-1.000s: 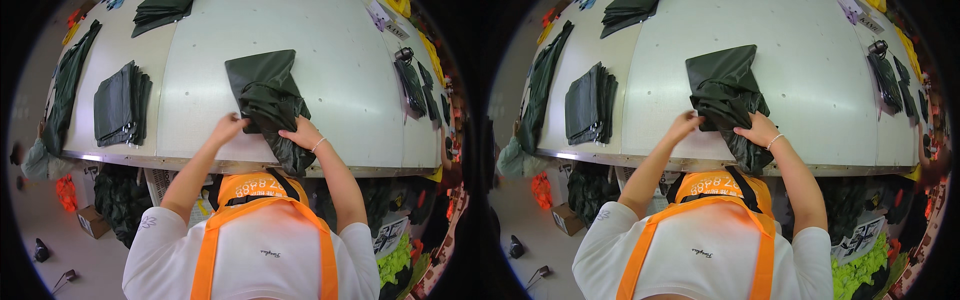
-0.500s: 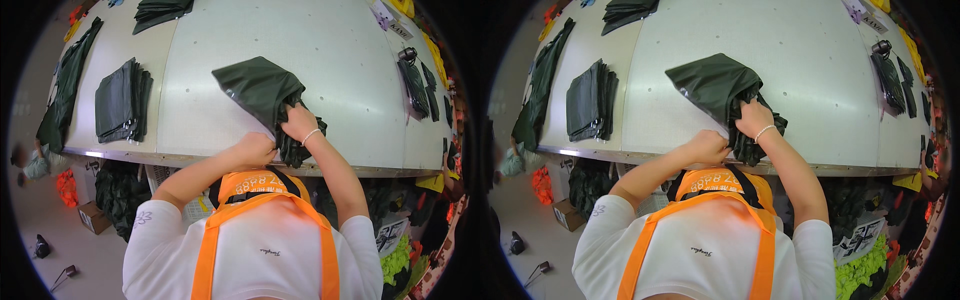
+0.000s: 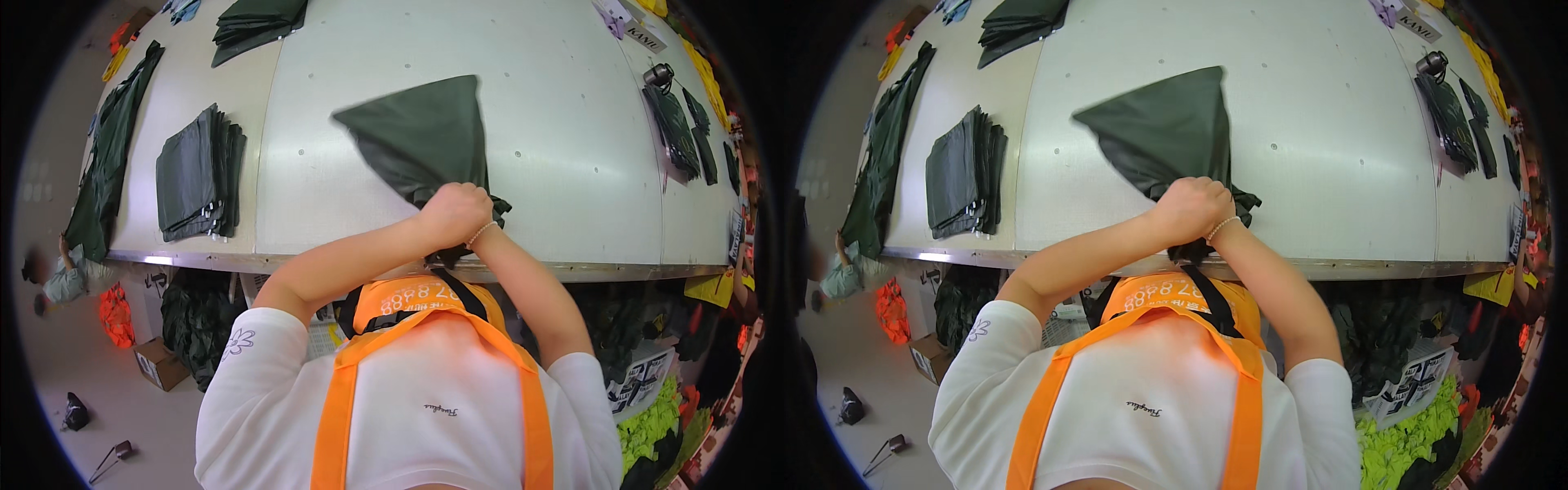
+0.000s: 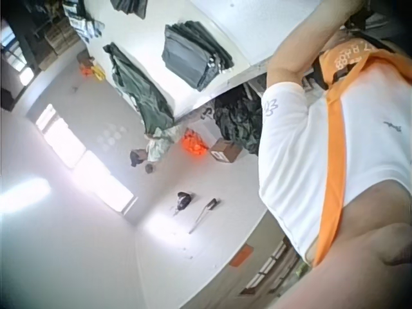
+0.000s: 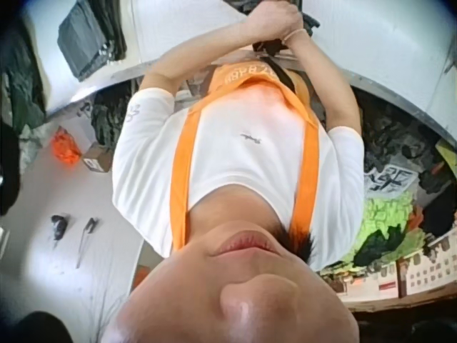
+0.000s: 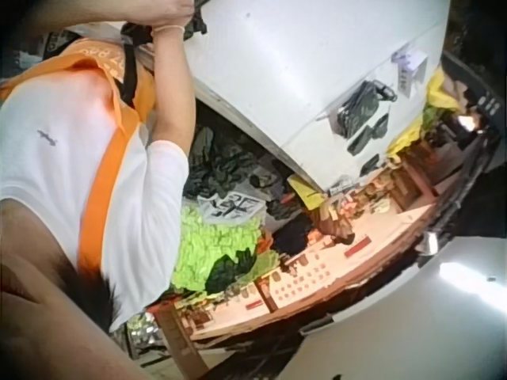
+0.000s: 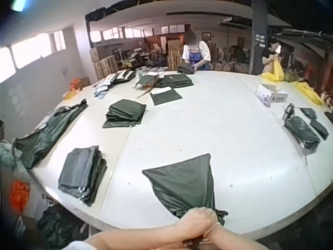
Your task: The person folds a dark green jacket on a white table. They smooth the fabric, fold the sleeves inward, fold the jacket in half, and then fold it again into a compact rectangle. The folded jacket is placed on a stack of similar folded jackets.
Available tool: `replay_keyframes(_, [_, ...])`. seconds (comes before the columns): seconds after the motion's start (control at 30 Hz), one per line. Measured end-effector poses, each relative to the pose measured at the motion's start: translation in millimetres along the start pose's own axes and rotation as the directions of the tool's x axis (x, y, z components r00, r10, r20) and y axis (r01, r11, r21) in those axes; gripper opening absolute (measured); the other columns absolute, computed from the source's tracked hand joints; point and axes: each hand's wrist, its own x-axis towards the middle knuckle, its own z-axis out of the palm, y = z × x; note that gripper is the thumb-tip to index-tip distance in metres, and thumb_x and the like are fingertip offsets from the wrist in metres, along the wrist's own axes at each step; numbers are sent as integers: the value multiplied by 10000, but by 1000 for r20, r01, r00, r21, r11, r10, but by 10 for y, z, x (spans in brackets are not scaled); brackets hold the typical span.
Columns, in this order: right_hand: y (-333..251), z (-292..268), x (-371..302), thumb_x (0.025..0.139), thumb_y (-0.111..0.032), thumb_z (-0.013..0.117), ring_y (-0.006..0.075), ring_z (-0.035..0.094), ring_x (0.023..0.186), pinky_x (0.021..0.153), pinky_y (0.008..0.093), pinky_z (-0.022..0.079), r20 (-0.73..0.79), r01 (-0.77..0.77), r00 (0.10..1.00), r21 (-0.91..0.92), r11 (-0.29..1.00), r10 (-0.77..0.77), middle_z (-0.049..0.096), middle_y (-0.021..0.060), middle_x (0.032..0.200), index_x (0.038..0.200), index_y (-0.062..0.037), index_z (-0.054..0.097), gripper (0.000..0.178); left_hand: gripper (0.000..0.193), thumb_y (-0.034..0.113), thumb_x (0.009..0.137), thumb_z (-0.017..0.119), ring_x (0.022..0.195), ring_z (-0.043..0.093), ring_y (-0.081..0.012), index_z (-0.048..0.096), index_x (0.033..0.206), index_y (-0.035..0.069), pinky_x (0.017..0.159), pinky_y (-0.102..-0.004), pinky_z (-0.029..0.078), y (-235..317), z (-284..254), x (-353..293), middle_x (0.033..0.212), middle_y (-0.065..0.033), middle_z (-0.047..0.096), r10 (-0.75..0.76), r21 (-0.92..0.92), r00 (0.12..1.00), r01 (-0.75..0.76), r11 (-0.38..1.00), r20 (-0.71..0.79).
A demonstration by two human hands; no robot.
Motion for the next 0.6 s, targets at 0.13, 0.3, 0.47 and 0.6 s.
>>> replay_keyframes(0.13, [135,-197,39,819,-332,566,326,607,1004,858,432,465,-22,-157,985,264,952,169,621,155,1115,1105,-128,596,353,399,119,670,660,998,540,-268,621,1060,46,847,-348,431,-209,-373,-165,1042,-111,568,-38,-196,965,-13,981,-259])
replay_keyframes(0.3, [267,-402,81,795,-452,619,418,544,1035,896,438,433,-144,-378,835,550,745,531,596,221,1110,1091,-17,592,527,438,110,738,641,941,576,-349,582,1168,51,782,-410,475,-266,-233,-375,1083,-148,602,-583,-390,773,470,792,-251])
replay_keyframes(0.47, [641,-241,202,802,-295,633,385,548,1032,905,436,422,-518,-34,795,481,876,316,607,194,1092,1069,2,597,400,385,-10,738,565,698,623,-311,595,1118,46,611,-416,491,-180,-244,-314,797,-92,663,-328,-192,934,299,935,-143])
replay_keyframes(0.6, [836,-156,156,879,-227,520,364,491,1133,964,421,387,-543,-6,796,435,900,267,544,195,1216,1139,-4,567,346,463,29,712,634,877,622,-308,562,1169,30,741,-368,502,-212,-287,-442,994,-140,642,-252,-378,951,170,910,-179])
